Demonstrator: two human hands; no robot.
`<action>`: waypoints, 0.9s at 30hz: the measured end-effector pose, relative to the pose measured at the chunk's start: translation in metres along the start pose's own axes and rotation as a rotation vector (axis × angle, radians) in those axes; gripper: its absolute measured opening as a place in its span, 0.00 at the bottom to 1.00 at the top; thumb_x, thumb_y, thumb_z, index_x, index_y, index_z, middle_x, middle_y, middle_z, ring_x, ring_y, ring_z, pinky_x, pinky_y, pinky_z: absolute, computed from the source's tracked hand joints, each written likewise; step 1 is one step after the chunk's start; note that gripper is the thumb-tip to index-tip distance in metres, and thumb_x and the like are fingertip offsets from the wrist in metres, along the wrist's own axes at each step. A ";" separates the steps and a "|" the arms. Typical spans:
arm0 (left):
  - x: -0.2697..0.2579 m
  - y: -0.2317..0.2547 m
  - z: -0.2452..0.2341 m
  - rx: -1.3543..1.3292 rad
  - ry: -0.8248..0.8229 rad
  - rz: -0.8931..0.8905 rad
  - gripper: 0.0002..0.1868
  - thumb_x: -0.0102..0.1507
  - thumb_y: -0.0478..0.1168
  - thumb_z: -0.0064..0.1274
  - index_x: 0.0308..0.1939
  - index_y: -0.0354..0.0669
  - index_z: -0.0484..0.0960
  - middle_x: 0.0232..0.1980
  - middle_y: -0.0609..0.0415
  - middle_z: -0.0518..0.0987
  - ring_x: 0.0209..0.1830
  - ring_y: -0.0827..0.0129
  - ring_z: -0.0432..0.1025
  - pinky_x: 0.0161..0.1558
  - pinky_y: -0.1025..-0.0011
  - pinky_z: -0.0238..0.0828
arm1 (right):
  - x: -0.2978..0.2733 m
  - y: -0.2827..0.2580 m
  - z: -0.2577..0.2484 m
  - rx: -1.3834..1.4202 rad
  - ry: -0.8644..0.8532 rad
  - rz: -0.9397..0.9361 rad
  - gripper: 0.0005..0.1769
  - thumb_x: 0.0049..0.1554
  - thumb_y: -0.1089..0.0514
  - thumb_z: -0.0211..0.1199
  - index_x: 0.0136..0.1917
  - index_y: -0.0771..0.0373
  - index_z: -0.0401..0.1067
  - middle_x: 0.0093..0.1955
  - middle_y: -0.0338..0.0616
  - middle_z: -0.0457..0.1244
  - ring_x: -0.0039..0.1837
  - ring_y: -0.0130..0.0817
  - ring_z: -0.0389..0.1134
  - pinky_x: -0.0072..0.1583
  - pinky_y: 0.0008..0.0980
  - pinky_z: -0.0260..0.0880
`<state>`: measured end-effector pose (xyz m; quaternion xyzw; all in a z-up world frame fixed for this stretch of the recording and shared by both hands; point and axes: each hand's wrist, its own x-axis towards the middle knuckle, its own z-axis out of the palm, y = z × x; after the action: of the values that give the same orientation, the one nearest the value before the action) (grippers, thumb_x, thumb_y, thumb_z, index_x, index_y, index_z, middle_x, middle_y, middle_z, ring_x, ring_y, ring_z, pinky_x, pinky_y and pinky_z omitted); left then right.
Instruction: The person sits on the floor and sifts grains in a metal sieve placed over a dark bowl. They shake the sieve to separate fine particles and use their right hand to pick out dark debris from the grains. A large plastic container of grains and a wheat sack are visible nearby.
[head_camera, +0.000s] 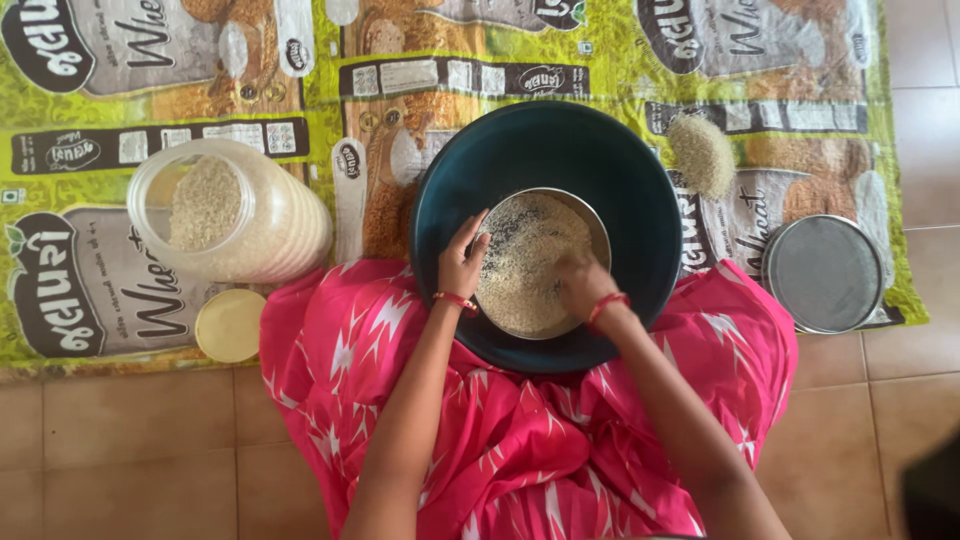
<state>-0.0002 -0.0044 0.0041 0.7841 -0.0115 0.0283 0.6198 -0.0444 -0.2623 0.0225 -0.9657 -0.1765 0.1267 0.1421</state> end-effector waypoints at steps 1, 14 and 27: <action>0.000 0.000 0.000 0.005 -0.003 -0.002 0.23 0.70 0.53 0.52 0.68 0.55 0.77 0.69 0.43 0.76 0.73 0.56 0.69 0.68 0.64 0.66 | 0.005 0.008 -0.006 0.054 0.095 0.051 0.25 0.50 0.63 0.60 0.62 0.58 0.74 0.66 0.54 0.63 0.70 0.50 0.62 0.73 0.43 0.62; 0.000 0.010 -0.003 0.067 -0.004 -0.043 0.24 0.69 0.54 0.50 0.68 0.55 0.77 0.69 0.44 0.76 0.72 0.56 0.69 0.68 0.64 0.66 | 0.034 0.017 0.038 -0.195 -0.048 0.373 0.33 0.58 0.60 0.54 0.75 0.67 0.56 0.74 0.59 0.53 0.73 0.52 0.58 0.66 0.43 0.69; -0.001 0.015 -0.007 0.036 0.027 -0.047 0.22 0.70 0.53 0.49 0.65 0.52 0.79 0.66 0.47 0.80 0.69 0.59 0.73 0.65 0.65 0.69 | 0.005 -0.082 0.080 0.444 -0.291 0.479 0.31 0.55 0.51 0.63 0.67 0.67 0.64 0.66 0.62 0.61 0.64 0.59 0.68 0.64 0.47 0.70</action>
<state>-0.0021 -0.0014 0.0198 0.7946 0.0158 0.0245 0.6064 -0.0883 -0.1680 -0.0266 -0.8970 0.0681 0.3280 0.2884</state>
